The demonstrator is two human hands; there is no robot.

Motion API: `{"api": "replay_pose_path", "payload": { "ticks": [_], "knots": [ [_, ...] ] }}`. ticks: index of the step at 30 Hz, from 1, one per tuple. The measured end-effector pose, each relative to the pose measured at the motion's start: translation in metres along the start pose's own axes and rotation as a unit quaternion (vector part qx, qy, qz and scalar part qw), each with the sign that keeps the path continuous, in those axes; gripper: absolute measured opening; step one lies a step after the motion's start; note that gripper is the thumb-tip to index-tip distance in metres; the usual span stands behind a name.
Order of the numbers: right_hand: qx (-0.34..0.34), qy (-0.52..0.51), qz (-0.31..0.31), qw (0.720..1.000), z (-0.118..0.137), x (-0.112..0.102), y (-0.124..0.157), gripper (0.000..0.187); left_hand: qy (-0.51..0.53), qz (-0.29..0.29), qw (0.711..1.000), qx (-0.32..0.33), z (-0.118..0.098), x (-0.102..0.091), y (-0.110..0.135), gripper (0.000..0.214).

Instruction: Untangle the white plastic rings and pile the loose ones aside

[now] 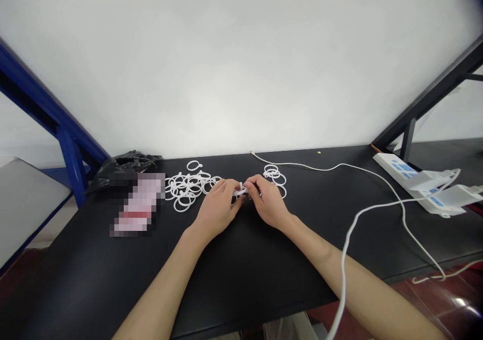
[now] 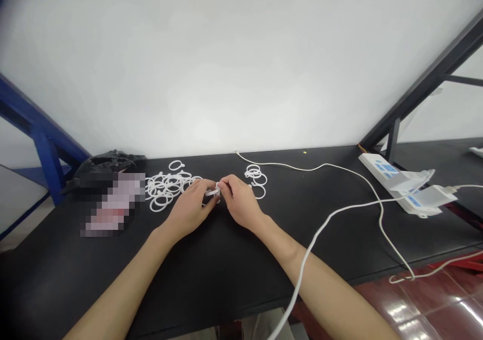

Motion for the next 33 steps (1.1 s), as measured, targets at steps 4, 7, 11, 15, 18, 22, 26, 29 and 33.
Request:
{"api": "replay_pose_path", "payload": {
  "ticks": [4,7,11,15,18,22,26,29,33],
  "knots": [
    [-0.025,-0.016,0.006,1.000,0.008,0.000,0.002,0.021,0.014,-0.016,1.000,0.005,-0.001,-0.004,0.000,0.033],
    [-0.036,-0.016,0.009,0.999,0.011,0.000,0.002,0.022,-0.007,0.007,0.999,0.032,-0.005,-0.001,-0.001,0.020],
    [-0.043,-0.008,0.004,0.999,0.012,-0.001,0.002,0.021,-0.007,-0.013,1.000,0.015,-0.002,-0.006,-0.001,0.013],
    [-0.025,-0.001,-0.007,1.000,0.008,-0.004,0.001,0.022,0.093,-0.042,0.994,-0.040,0.006,-0.013,-0.003,0.018],
    [-0.003,-0.007,-0.017,1.000,0.003,-0.006,0.000,0.022,0.180,-0.037,0.978,-0.097,0.013,-0.013,-0.004,0.018],
    [0.012,-0.021,-0.022,0.999,0.000,-0.007,-0.001,0.023,0.236,-0.036,0.960,-0.146,0.018,-0.012,-0.003,0.021],
    [0.023,-0.020,-0.023,0.999,-0.002,-0.006,-0.001,0.023,0.268,-0.053,0.948,-0.166,0.020,-0.014,-0.003,0.022],
    [0.023,-0.012,-0.014,1.000,-0.003,-0.004,-0.001,0.022,0.315,-0.066,0.930,-0.179,0.024,-0.014,-0.002,0.024],
    [0.019,-0.006,-0.002,1.000,-0.002,-0.001,-0.001,0.022,0.360,-0.064,0.911,-0.193,0.030,-0.011,-0.001,0.025]
  ]
}}
Point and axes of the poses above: each hand's wrist, its own y-axis away from the middle knuckle, its own x-axis out of the palm, z = x × y, the point moved 9 cm from there along -y, towards the middle knuckle, and after that the axes turned 10 degrees about y, right-handed, at the moved point
